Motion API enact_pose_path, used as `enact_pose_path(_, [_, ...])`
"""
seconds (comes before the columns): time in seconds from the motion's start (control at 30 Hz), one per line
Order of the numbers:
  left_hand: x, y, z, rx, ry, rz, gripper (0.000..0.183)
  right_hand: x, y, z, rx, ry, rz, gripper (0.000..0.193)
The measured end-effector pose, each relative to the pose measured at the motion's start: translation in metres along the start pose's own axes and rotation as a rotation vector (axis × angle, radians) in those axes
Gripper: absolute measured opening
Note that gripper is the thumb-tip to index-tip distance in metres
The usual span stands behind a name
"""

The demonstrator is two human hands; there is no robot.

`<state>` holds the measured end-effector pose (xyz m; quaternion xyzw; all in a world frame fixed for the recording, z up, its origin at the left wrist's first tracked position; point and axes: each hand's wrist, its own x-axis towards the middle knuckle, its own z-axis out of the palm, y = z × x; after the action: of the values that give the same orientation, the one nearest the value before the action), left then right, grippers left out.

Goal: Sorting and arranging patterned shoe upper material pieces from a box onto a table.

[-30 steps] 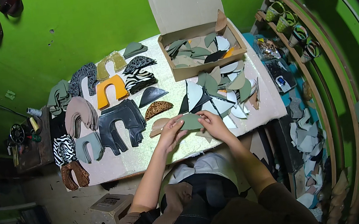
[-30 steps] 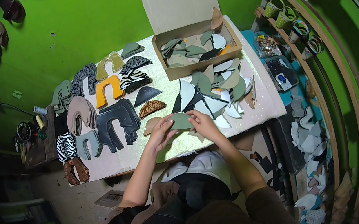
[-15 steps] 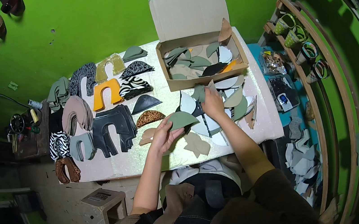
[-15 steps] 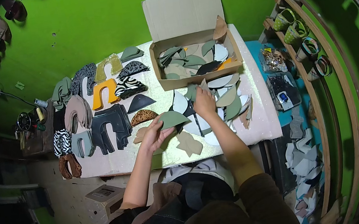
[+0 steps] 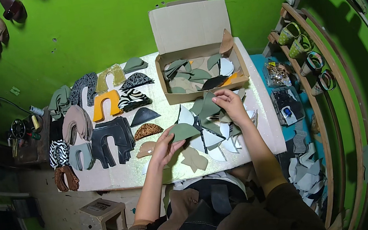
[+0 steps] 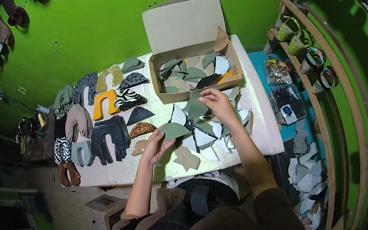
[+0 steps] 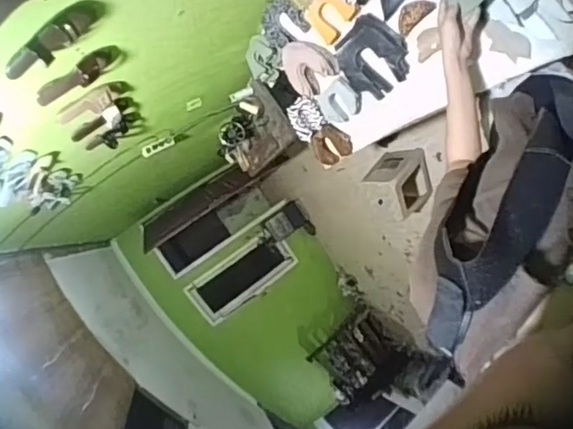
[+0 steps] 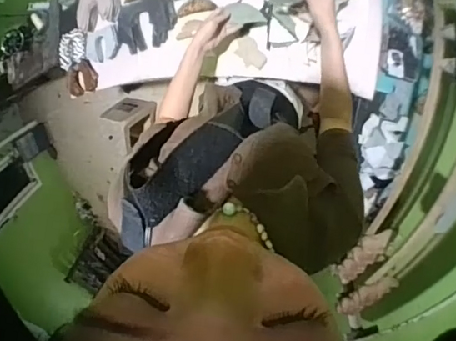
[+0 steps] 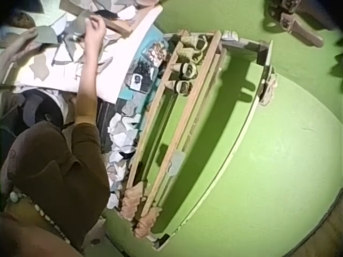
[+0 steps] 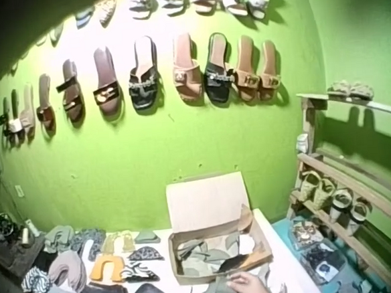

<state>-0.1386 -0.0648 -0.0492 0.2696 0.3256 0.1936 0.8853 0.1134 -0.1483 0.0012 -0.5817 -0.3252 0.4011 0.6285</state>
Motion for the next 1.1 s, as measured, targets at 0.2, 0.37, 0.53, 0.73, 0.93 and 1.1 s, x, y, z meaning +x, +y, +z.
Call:
enact_pose_path(0.2, [0.007, 0.006, 0.013, 0.000, -0.020, -0.046, 0.033, 0.001, -0.024, 0.021, -0.265, -0.470, -0.043, 0.016])
enact_pose_path(0.37, [0.012, 0.006, 0.015, -0.036, -0.114, -0.131, 0.031, 0.008, -0.010, 0.053, -0.649, -0.793, -0.249, 0.018])
enact_pose_path(0.53, [0.013, 0.001, 0.012, -0.117, -0.159, -0.137, 0.033, 0.007, -0.005, 0.069, -0.974, -0.758, -0.394, 0.014])
enact_pose_path(0.73, [0.009, -0.002, 0.005, -0.357, -0.314, -0.175, 0.033, 0.008, 0.003, 0.067, -0.804, -0.614, -0.555, 0.013])
enact_pose_path(0.93, [0.001, 0.002, 0.016, -0.192, -0.349, -0.097, 0.037, 0.010, 0.003, 0.049, -0.434, -0.578, -0.180, 0.015])
enact_pose_path(1.1, [0.009, 0.003, 0.015, -0.101, -0.248, -0.075, 0.038, 0.005, 0.002, 0.034, -0.035, -0.409, 0.048, 0.014])
